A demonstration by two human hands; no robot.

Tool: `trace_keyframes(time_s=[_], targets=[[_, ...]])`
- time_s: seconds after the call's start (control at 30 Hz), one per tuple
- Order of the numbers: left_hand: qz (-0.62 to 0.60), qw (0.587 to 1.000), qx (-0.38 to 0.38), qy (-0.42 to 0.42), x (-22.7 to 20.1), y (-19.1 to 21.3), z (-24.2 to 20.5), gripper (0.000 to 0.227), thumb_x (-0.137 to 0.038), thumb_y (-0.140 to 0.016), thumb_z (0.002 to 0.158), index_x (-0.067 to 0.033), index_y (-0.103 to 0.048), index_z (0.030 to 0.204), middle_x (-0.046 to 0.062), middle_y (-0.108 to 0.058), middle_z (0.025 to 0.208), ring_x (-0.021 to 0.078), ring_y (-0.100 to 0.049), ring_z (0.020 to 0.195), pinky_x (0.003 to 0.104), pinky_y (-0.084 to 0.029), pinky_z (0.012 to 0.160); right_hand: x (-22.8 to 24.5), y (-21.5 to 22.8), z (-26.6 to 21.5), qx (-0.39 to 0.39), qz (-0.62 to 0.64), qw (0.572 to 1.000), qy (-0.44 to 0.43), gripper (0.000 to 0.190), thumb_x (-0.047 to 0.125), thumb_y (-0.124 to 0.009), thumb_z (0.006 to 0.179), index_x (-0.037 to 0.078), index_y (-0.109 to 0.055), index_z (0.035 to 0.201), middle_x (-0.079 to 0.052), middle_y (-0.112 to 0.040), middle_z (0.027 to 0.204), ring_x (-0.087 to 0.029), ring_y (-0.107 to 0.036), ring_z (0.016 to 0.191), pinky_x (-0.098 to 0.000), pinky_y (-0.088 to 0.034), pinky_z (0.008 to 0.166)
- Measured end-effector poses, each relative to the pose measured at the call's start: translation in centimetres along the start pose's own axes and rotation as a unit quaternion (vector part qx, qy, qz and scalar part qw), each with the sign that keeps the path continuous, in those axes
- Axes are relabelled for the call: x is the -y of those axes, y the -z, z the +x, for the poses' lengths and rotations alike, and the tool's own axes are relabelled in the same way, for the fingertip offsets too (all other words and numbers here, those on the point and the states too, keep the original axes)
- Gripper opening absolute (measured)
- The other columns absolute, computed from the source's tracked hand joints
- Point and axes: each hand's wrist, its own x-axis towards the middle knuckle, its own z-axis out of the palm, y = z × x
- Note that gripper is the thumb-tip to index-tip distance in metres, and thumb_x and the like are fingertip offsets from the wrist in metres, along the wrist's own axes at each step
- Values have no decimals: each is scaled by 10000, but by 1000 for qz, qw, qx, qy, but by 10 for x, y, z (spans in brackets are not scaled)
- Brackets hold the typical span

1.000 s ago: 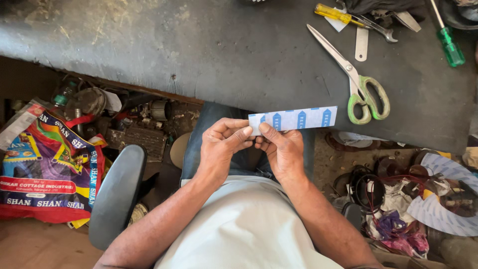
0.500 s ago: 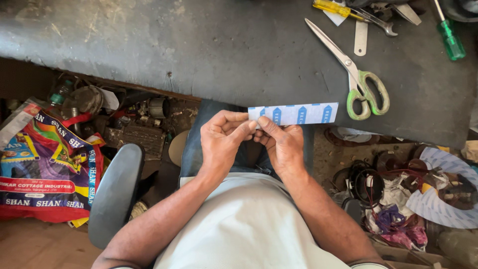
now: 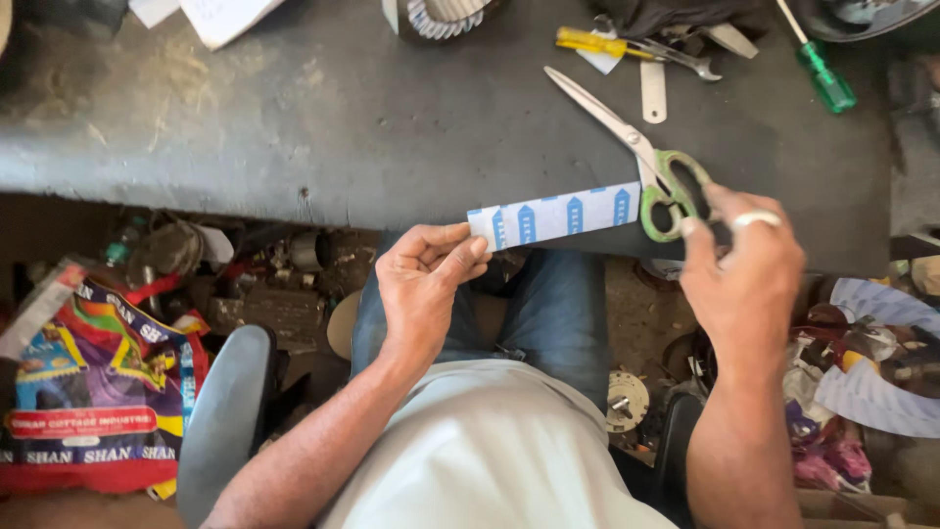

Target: The person cuts small rectangular pieces from a blue and white printed strip using scissors. They peel the backing from each piece and insert them into the slots of a circular motor stator component.

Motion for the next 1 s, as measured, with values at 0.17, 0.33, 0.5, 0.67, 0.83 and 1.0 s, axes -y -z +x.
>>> trace_keyframes(time_s=[0.17,0.33,0.5,0.67,0.83,1.0], targets=[[-4,1000,-10,7,1,-4,0,192,-6,-752,901,53,-698,1076,149,-772,981,195,-770,860,306,-653,734,2,-9,12,26,-113,992,51,357,156,-834,876,-8,-756,1183,-187,-707,1073,-394,-661,981,-467,-540,897],[13,1000,-11,4,-6,-11,-3,193,-8,-739,909,55,-684,1084,166,-764,991,214,-773,865,322,-660,746,2,-1,32,151,-101,979,-96,379,283,-855,838,24,-778,1103,-190,-733,913,-371,-697,847,-465,-543,810],[7,1000,7,-7,-22,-20,1,202,-16,-723,918,52,-639,1089,171,-744,1018,240,-775,891,349,-671,762,-19,11,-5,225,-33,956,-183,351,273,-868,775,41,-782,1025,-184,-765,881,-276,-739,781,-377,-575,772],[22,999,29,-14,-34,-38,19,194,-18,-722,925,51,-622,1077,162,-728,1016,250,-775,901,356,-674,785,-52,-19,-53,235,363,853,-293,324,140,-838,780,14,-744,1064,-78,-711,827,-164,-652,685,-293,-529,607],[50,996,71,-23,-38,-64,46,163,-4,-712,922,44,-629,1055,146,-730,1013,235,-775,886,338,-674,768,-49,-45,-105,261,391,824,-315,358,207,-856,723,15,-734,999,-76,-716,757,-168,-692,645,-323,-586,546],[108,991,62,-46,-32,-66,56,129,15,-701,932,48,-635,1038,156,-733,1000,213,-769,872,309,-666,748,-23,-68,-140,311,544,720,-298,378,215,-913,709,-43,-692,875,-160,-727,678,-211,-716,522,-339,-597,434]])
